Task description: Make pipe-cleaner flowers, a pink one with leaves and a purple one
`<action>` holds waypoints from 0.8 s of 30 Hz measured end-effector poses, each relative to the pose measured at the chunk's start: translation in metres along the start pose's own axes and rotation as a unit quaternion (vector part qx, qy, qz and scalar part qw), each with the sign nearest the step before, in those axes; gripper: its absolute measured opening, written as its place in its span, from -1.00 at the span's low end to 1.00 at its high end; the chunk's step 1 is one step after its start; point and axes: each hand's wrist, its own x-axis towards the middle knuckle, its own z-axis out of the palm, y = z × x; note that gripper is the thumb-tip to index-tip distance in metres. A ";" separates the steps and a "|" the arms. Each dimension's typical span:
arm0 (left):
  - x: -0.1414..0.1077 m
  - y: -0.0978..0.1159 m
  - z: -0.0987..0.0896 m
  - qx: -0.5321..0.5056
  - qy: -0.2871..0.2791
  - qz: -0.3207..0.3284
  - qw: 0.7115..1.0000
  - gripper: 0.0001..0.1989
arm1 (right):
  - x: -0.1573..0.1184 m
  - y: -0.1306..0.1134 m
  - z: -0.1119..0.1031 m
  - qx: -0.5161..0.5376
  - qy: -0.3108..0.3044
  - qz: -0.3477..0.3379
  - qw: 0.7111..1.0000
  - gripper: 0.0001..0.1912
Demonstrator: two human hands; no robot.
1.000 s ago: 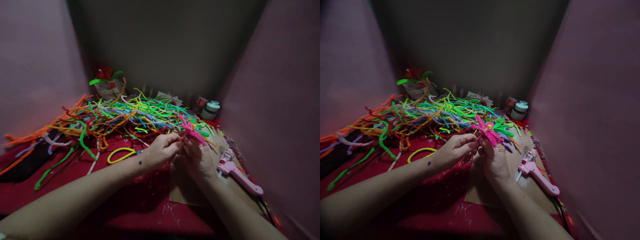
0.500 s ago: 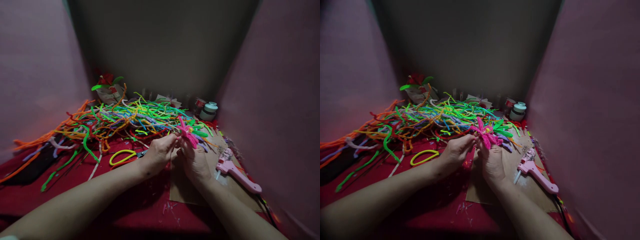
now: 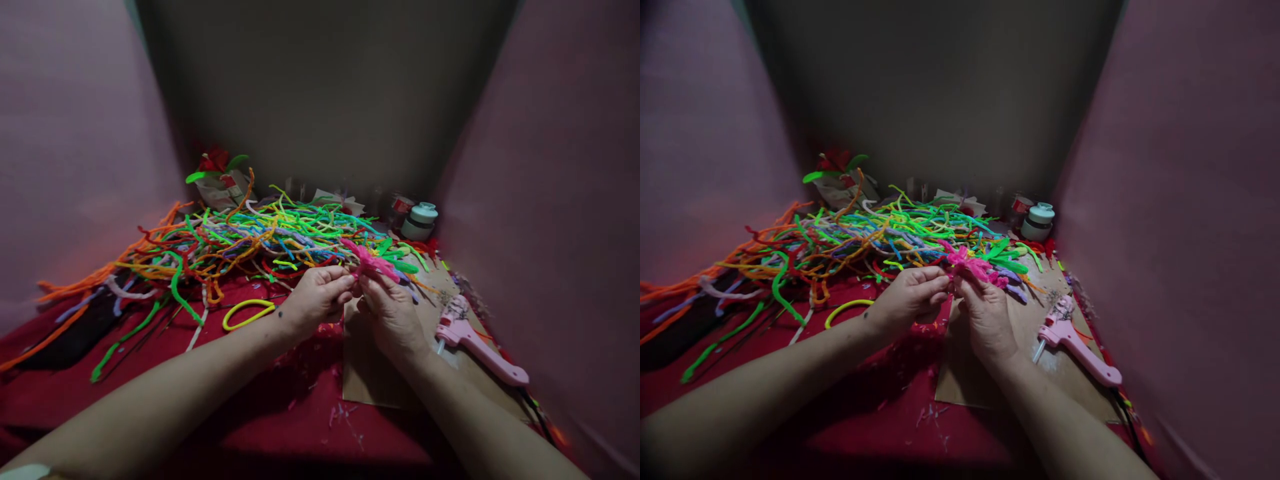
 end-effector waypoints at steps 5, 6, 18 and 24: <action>0.002 -0.005 -0.008 -0.051 -0.063 -0.010 0.997 -0.78 | 0.001 -0.002 0.001 0.075 -0.040 0.041 0.996 -0.84; 0.002 -0.006 -0.009 -0.065 -0.079 -0.015 0.995 -0.79 | 0.002 -0.002 0.001 0.094 -0.052 0.055 0.993 -0.83; -0.002 -0.002 -0.004 0.177 -0.038 0.092 0.979 -0.77 | 0.002 -0.005 0.006 0.129 0.019 0.053 0.990 -0.82; 0.000 -0.014 -0.006 0.387 0.087 0.273 0.877 -0.90 | 0.002 0.000 0.008 0.122 0.037 0.055 0.990 -0.78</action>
